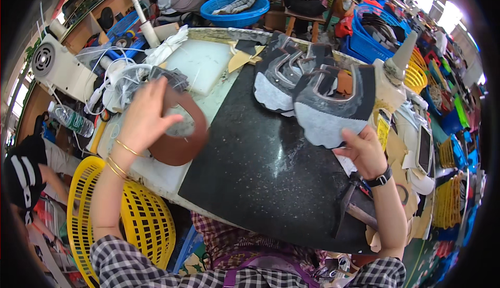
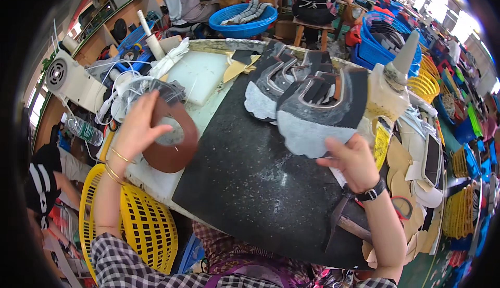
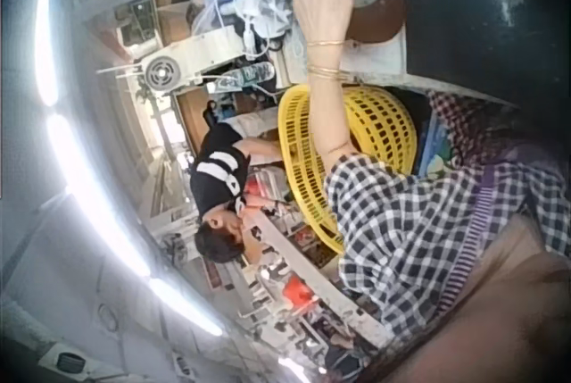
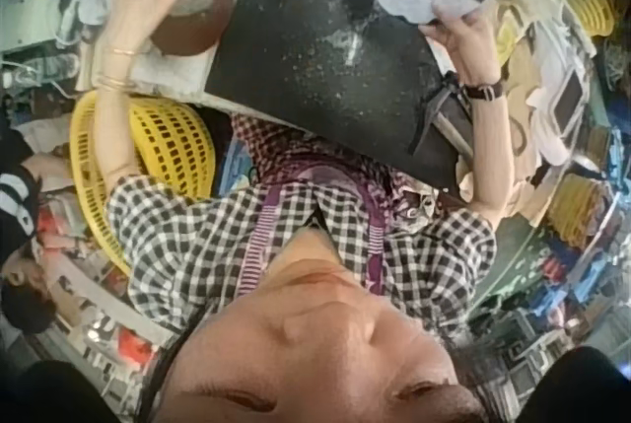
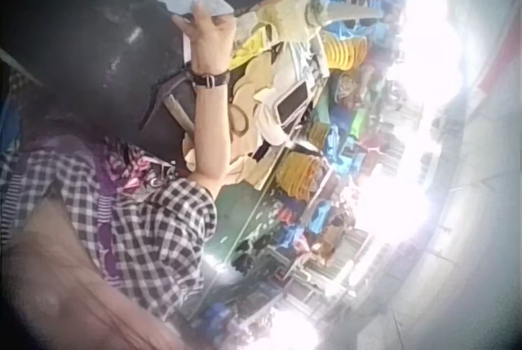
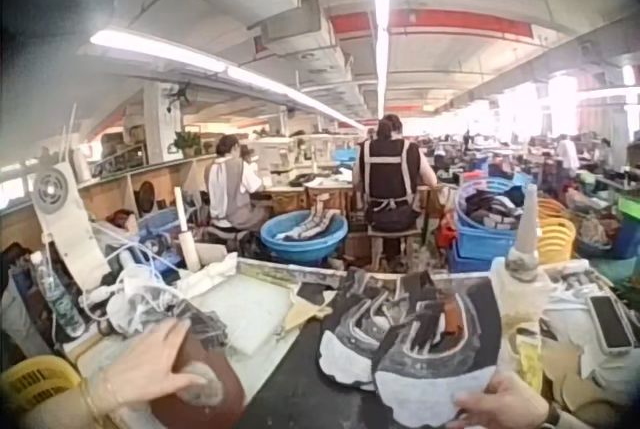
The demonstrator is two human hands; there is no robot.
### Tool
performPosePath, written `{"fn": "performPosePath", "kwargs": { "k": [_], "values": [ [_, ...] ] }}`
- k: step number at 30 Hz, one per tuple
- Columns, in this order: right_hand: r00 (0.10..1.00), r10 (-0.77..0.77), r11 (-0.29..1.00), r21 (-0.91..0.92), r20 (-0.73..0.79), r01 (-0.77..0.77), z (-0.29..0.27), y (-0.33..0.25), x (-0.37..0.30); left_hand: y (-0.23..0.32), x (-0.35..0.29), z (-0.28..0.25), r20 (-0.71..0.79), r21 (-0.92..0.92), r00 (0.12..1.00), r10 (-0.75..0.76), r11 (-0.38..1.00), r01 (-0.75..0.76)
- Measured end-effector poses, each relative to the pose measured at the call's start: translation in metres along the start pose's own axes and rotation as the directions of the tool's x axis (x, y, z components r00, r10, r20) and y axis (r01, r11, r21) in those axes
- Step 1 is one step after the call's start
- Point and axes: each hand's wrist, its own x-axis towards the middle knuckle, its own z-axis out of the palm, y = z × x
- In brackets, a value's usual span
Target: The person hammers leather pieces with a hammer, trims them with scissors, and aligns and presses the leather pieces onto inner lining pieces by hand.
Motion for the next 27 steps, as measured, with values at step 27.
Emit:
{"fn": "performPosePath", "kwargs": {
  "k": [27],
  "values": [
    [0.800, -0.051, 0.631, -0.601, 0.598, 0.490, 0.027, 0.065, 0.038, 0.187, -0.094, 0.026, 0.014, -0.348, 0.629, 0.777, 0.593, -0.726]
  ]
}}
